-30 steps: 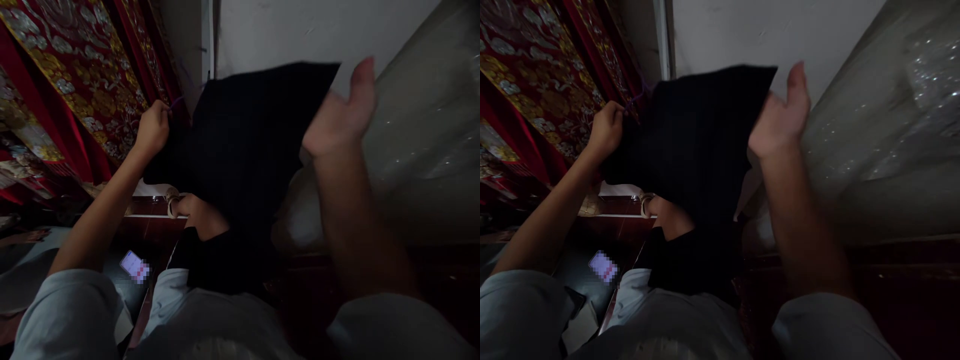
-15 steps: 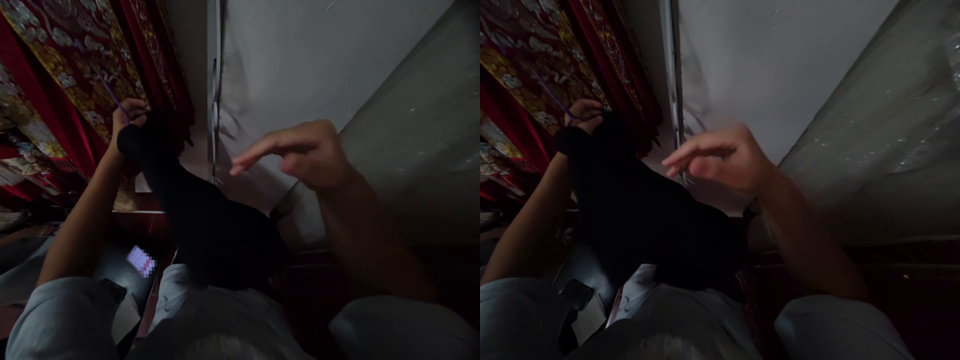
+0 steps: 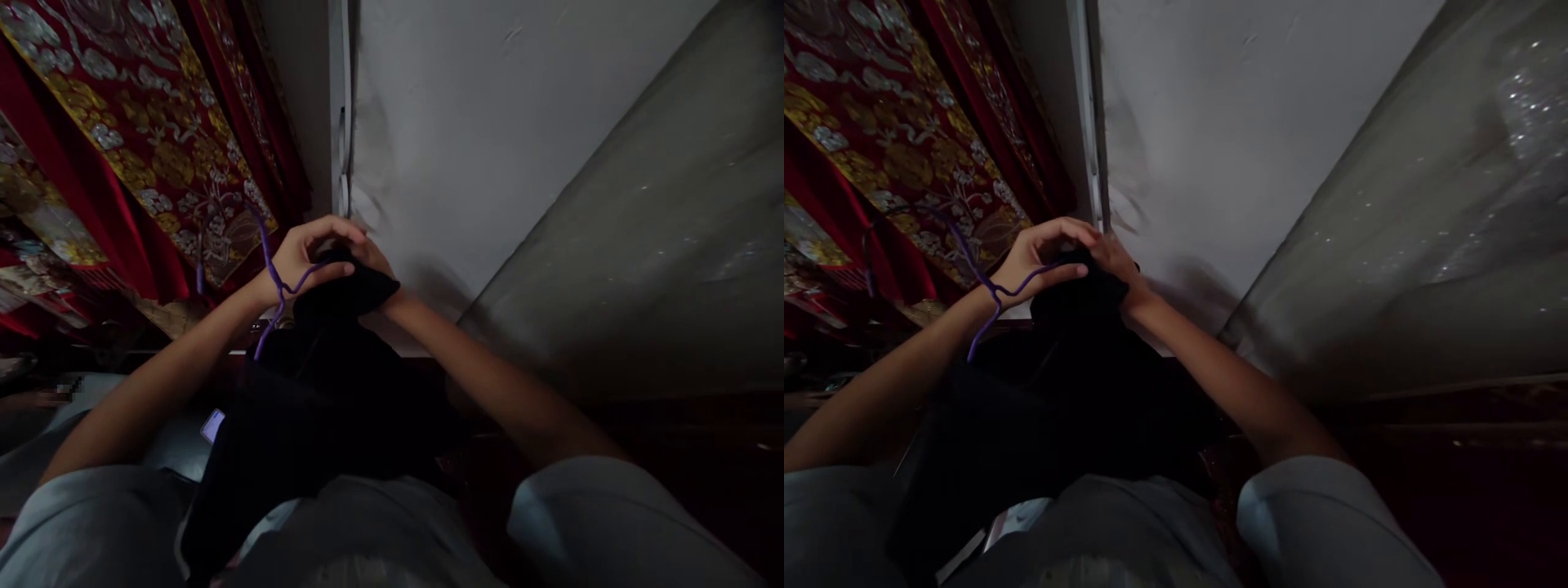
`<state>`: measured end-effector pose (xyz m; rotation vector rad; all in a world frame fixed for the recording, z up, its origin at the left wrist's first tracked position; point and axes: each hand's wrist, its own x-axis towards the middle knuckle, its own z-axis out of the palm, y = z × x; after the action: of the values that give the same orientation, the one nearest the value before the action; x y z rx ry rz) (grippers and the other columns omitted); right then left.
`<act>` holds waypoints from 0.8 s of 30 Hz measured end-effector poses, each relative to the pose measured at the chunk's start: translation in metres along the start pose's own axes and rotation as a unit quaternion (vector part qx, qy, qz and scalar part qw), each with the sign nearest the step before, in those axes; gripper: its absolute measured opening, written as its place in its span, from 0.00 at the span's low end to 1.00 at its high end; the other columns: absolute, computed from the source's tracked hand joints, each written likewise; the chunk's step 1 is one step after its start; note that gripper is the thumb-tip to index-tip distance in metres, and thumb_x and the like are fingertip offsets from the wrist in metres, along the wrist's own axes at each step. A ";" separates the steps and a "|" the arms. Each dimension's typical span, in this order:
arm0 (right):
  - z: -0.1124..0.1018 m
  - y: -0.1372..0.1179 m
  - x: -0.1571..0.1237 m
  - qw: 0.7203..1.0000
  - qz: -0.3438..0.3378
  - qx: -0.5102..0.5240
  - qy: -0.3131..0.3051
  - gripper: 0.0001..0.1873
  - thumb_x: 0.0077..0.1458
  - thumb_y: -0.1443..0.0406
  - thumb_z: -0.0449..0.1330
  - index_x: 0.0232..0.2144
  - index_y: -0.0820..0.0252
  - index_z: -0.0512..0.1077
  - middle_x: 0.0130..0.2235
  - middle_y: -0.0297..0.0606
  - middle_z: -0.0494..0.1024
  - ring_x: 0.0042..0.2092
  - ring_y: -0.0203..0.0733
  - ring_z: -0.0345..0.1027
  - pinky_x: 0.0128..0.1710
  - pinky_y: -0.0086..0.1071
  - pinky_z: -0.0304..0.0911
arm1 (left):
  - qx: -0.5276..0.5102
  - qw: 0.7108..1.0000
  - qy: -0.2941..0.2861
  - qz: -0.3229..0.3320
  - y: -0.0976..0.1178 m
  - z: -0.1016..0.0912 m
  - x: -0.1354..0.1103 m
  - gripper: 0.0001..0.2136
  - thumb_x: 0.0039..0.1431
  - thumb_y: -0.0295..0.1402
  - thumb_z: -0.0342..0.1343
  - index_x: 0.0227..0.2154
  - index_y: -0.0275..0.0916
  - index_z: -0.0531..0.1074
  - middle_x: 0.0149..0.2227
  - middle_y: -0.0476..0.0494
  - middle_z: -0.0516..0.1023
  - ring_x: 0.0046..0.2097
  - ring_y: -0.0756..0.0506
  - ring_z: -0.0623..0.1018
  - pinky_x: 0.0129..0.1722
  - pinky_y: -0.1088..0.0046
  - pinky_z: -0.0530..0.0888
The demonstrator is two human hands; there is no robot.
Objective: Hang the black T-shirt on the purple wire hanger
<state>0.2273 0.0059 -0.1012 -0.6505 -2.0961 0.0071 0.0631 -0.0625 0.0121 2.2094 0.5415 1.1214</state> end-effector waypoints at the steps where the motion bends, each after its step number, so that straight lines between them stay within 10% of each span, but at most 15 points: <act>1: -0.007 0.006 -0.003 1.000 -0.008 -0.013 0.002 0.17 0.68 0.60 0.54 0.56 0.58 0.66 0.54 0.48 0.75 0.58 0.54 0.69 0.60 0.54 0.66 | 0.003 1.000 0.007 -0.010 0.000 -0.004 -0.001 0.23 0.50 0.47 0.74 0.42 0.36 0.79 0.45 0.38 0.82 0.52 0.40 0.82 0.55 0.62 0.77; 8: -0.092 0.050 -0.035 0.962 0.192 -0.175 0.082 0.16 0.61 0.62 0.60 0.49 0.63 0.68 0.48 0.54 0.75 0.51 0.55 0.70 0.50 0.46 0.64 | 0.001 0.973 0.227 -0.037 0.015 -0.091 -0.021 0.13 0.60 0.43 0.67 0.45 0.44 0.78 0.49 0.46 0.83 0.52 0.43 0.81 0.53 0.60 0.80; 12: -0.129 0.051 -0.024 0.924 0.300 -0.211 0.107 0.22 0.62 0.57 0.62 0.51 0.67 0.67 0.51 0.62 0.73 0.55 0.59 0.67 0.52 0.49 0.59 | 0.131 0.938 0.318 0.044 0.032 -0.100 -0.035 0.04 0.63 0.35 0.63 0.40 0.43 0.79 0.41 0.50 0.83 0.44 0.48 0.81 0.50 0.65 0.78; 19: -0.140 0.009 0.017 0.907 0.316 -0.277 0.017 0.32 0.51 0.68 0.68 0.57 0.71 0.64 0.56 0.59 0.72 0.58 0.58 0.66 0.57 0.48 0.59 | 0.407 0.906 -0.072 -0.096 0.005 -0.010 -0.043 0.28 0.67 0.30 0.54 0.69 0.42 0.60 0.45 0.44 0.81 0.42 0.44 0.81 0.43 0.66 0.77; 24: -0.142 -0.005 0.009 0.914 0.288 -0.285 -0.020 0.36 0.53 0.60 0.69 0.58 0.70 0.62 0.57 0.58 0.71 0.61 0.61 0.64 0.61 0.53 0.59 | 0.477 0.842 -0.109 -0.226 -0.036 0.043 -0.045 0.33 0.69 0.31 0.51 0.74 0.45 0.48 0.55 0.38 0.80 0.46 0.39 0.83 0.43 0.64 0.78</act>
<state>0.3314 -0.0278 -0.0096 -1.6142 -1.8647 -0.2707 0.0699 -0.0769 -0.0580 2.6942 1.6897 0.3193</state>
